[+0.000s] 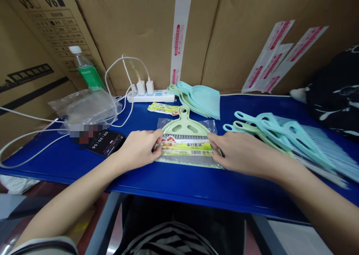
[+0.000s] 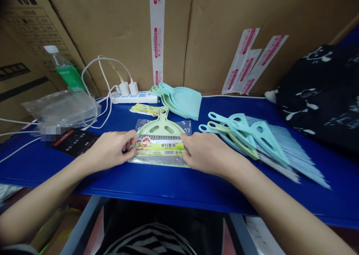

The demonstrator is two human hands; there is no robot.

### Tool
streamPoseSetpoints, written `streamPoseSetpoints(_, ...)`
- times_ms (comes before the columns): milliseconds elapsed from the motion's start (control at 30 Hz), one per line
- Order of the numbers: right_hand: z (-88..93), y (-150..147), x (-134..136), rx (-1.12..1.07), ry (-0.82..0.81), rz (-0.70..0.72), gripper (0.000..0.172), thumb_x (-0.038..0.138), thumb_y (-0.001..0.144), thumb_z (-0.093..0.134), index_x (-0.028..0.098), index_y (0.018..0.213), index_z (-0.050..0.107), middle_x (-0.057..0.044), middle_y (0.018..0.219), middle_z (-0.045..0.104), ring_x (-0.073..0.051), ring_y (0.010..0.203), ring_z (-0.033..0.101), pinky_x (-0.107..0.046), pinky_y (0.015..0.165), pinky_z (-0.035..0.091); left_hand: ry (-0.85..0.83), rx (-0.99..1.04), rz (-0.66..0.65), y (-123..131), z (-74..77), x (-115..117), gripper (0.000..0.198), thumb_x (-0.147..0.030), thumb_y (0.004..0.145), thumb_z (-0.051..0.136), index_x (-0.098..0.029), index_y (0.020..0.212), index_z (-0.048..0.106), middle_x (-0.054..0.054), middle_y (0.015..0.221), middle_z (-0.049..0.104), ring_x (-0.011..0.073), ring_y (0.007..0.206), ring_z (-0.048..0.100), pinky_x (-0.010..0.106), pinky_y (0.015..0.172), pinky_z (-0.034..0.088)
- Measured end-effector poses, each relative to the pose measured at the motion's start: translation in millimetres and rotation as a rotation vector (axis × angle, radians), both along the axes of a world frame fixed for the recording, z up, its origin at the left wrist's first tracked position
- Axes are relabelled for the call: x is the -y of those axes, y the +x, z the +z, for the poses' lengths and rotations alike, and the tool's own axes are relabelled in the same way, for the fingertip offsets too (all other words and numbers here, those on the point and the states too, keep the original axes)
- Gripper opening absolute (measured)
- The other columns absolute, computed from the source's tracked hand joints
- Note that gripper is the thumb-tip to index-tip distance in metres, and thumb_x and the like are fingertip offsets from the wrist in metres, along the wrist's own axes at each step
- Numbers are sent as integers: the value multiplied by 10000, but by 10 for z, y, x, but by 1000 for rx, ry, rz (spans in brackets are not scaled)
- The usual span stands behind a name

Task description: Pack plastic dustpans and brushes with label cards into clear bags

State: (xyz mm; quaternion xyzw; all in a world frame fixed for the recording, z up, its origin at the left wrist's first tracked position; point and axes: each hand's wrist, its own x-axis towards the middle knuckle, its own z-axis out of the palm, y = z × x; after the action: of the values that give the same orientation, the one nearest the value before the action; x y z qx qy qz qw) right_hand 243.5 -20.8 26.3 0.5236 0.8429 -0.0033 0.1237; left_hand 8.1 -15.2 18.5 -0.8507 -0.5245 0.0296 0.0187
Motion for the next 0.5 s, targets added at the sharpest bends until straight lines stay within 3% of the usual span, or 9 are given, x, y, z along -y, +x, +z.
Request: streamPoseSetpoints(500,-20,-13,-32,-58,-10,-71,154,121,751,449,178,889,485,24,567,449,-140,510,409,-260,489,238,-46,-39,20,13,-15,-11,76,-208,808,484,-205,882,501,-27,625,576,179,598,602,261,536,344)
